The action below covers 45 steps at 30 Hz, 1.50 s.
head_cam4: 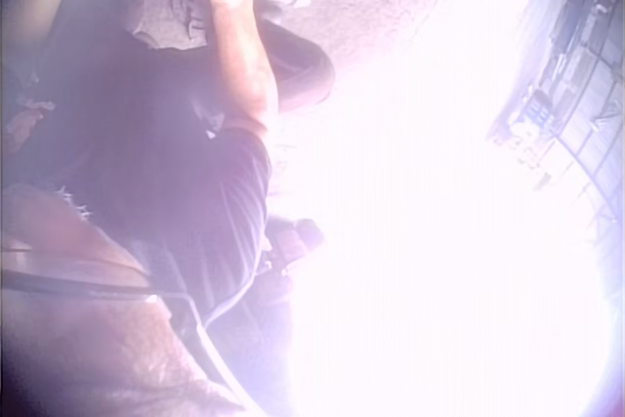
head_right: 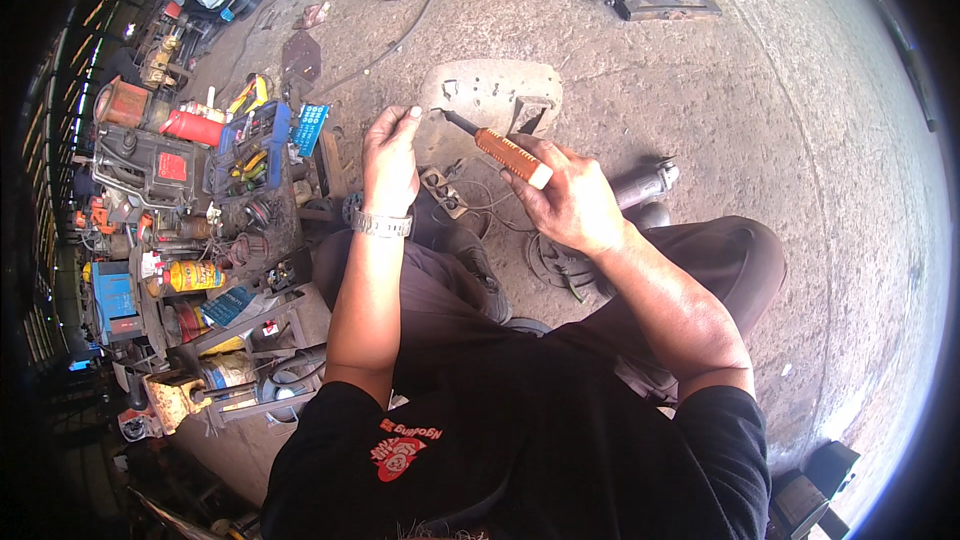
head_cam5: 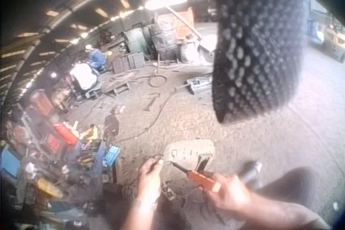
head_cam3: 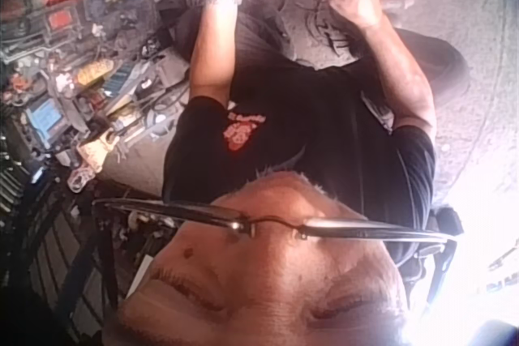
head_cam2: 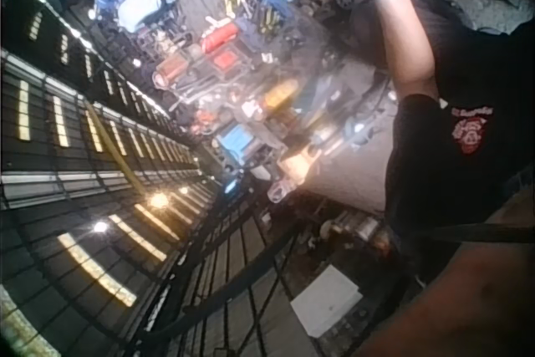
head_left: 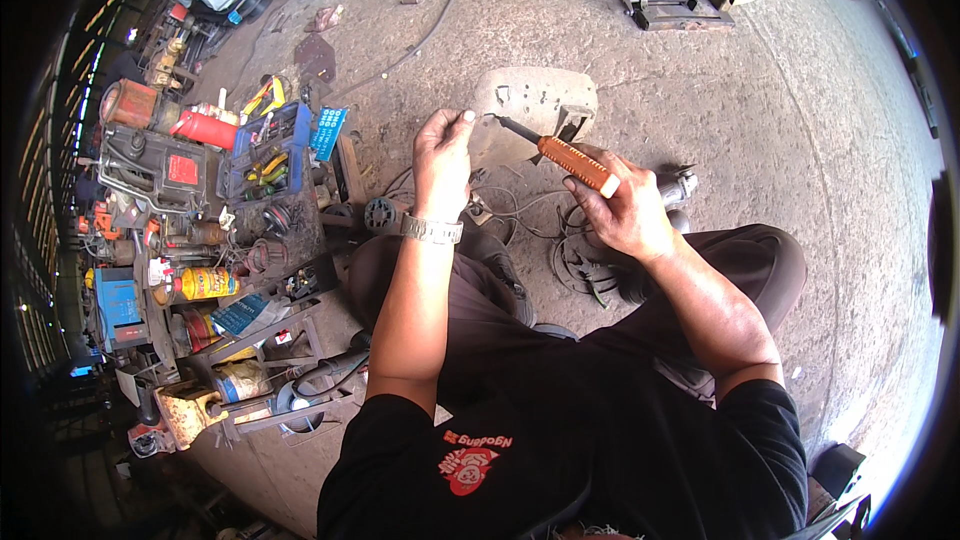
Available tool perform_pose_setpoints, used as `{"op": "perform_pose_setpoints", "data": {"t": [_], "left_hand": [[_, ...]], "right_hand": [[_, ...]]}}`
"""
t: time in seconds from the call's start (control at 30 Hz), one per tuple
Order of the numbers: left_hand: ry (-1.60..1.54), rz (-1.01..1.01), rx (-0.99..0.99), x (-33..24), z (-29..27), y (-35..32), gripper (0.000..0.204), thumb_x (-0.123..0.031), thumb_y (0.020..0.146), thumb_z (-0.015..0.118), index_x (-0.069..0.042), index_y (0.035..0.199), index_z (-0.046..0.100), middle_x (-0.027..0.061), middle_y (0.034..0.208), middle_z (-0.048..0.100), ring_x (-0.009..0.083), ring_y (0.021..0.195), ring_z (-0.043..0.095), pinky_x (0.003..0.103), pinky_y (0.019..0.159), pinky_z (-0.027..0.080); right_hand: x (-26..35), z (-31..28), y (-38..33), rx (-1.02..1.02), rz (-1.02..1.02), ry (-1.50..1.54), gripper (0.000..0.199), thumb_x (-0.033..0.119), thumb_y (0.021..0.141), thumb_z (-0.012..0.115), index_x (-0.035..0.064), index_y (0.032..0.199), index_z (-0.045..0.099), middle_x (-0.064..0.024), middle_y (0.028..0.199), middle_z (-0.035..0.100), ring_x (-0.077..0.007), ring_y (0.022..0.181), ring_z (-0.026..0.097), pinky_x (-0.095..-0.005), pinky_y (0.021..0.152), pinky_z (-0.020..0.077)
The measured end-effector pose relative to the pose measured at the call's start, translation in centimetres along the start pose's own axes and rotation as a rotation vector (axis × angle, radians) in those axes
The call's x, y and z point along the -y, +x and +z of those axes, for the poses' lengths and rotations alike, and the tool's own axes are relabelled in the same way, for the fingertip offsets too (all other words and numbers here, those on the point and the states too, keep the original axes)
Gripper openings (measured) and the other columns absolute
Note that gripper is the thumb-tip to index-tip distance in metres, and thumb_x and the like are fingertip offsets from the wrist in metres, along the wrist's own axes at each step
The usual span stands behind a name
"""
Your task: The person scrapes a curved metal part with a chisel-like tool, repeatedly striking and scraping the surface. The person rotates the part to access different areas and continues scraping until the end of the clip.
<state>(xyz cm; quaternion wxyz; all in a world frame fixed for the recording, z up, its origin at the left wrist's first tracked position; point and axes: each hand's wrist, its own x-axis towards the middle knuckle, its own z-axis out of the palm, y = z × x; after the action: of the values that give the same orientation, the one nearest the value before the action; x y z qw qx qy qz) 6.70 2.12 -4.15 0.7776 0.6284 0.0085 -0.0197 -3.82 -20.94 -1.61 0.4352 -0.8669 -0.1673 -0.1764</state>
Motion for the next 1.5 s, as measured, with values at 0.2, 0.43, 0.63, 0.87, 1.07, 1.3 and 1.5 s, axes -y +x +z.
{"op": "perform_pose_setpoints", "data": {"t": [0.2, 0.43, 0.63, 0.87, 1.07, 1.3, 1.5], "left_hand": [[0.013, 0.011, -0.003, 0.6, -0.5, 0.3, 0.009, -0.006, 0.098, 0.063, -0.006, 0.089, 0.066, -0.0062, 0.08, 0.058, 0.0024, 0.073, 0.047, 0.02, 0.068, 0.037], [0.127, 0.075, -0.043, 1.5, 0.1, 0.5, 0.015, -0.012, 0.099, 0.065, -0.007, 0.084, 0.063, -0.0101, 0.068, 0.044, 0.0014, 0.059, 0.034, 0.022, 0.05, 0.028], [0.132, 0.092, -0.056, 1.6, 0.1, 0.5, 0.016, -0.012, 0.098, 0.066, -0.005, 0.084, 0.063, -0.0091, 0.07, 0.048, 0.002, 0.062, 0.037, 0.022, 0.054, 0.031], [0.157, 0.056, -0.026, 1.7, -0.3, 0.5, 0.008, -0.008, 0.099, 0.064, -0.004, 0.093, 0.067, -0.0031, 0.083, 0.063, 0.0037, 0.074, 0.052, 0.021, 0.068, 0.043], [0.154, 0.087, -0.053, 1.7, 0.2, 0.5, 0.014, -0.011, 0.097, 0.067, -0.004, 0.085, 0.064, -0.0068, 0.073, 0.053, 0.0033, 0.067, 0.042, 0.023, 0.059, 0.036], [0.153, 0.09, -0.041, 1.7, 0.0, 0.5, 0.014, -0.011, 0.097, 0.067, -0.004, 0.085, 0.064, -0.0077, 0.072, 0.051, 0.0028, 0.065, 0.039, 0.023, 0.057, 0.034], [0.143, 0.079, -0.017, 1.8, -0.3, 0.5, 0.01, -0.008, 0.098, 0.065, -0.005, 0.089, 0.065, -0.0058, 0.078, 0.057, 0.0028, 0.07, 0.046, 0.021, 0.063, 0.038]], "right_hand": [[0.3, -0.2, 0.1, -0.007, -0.008, 0.022, 0.041, 0.017, 0.089, 0.073, -0.0015, 0.123, 0.059, -0.0205, 0.095, 0.069, -0.0393, 0.086, 0.071, -0.0454, 0.074, 0.0577], [0.4, -0.3, 0.2, -0.013, -0.034, 0.02, 0.041, 0.016, 0.088, 0.073, -0.0019, 0.122, 0.06, -0.0204, 0.095, 0.069, -0.0392, 0.086, 0.071, -0.044, 0.074, 0.0578], [0.5, 0.0, 0.3, -0.014, -0.035, 0.029, 0.04, 0.017, 0.089, 0.073, -0.0025, 0.122, 0.06, -0.0205, 0.094, 0.068, -0.0387, 0.084, 0.071, -0.0435, 0.072, 0.0581], [0.5, 0.2, 0.4, 0.002, -0.005, 0.019, 0.041, 0.019, 0.09, 0.072, -0.0018, 0.122, 0.06, -0.0202, 0.093, 0.068, -0.0384, 0.083, 0.071, -0.0434, 0.071, 0.0582], [0.4, 0.3, 0.3, 0.012, -0.013, 0.003, 0.042, 0.019, 0.09, 0.072, -0.0004, 0.125, 0.058, -0.0196, 0.092, 0.067, -0.0382, 0.083, 0.071, -0.0441, 0.071, 0.058], [0.3, 0.4, 0.4, 0.012, -0.023, -0.002, 0.042, 0.02, 0.09, 0.071, 0.0003, 0.125, 0.058, -0.0193, 0.091, 0.067, -0.0382, 0.083, 0.071, -0.0441, 0.071, 0.0579], [0.4, 0.4, 0.4, 0.015, -0.007, 0.003, 0.042, 0.02, 0.09, 0.071, 0.0, 0.125, 0.058, -0.0193, 0.091, 0.067, -0.0383, 0.083, 0.071, -0.0441, 0.071, 0.0579]]}}
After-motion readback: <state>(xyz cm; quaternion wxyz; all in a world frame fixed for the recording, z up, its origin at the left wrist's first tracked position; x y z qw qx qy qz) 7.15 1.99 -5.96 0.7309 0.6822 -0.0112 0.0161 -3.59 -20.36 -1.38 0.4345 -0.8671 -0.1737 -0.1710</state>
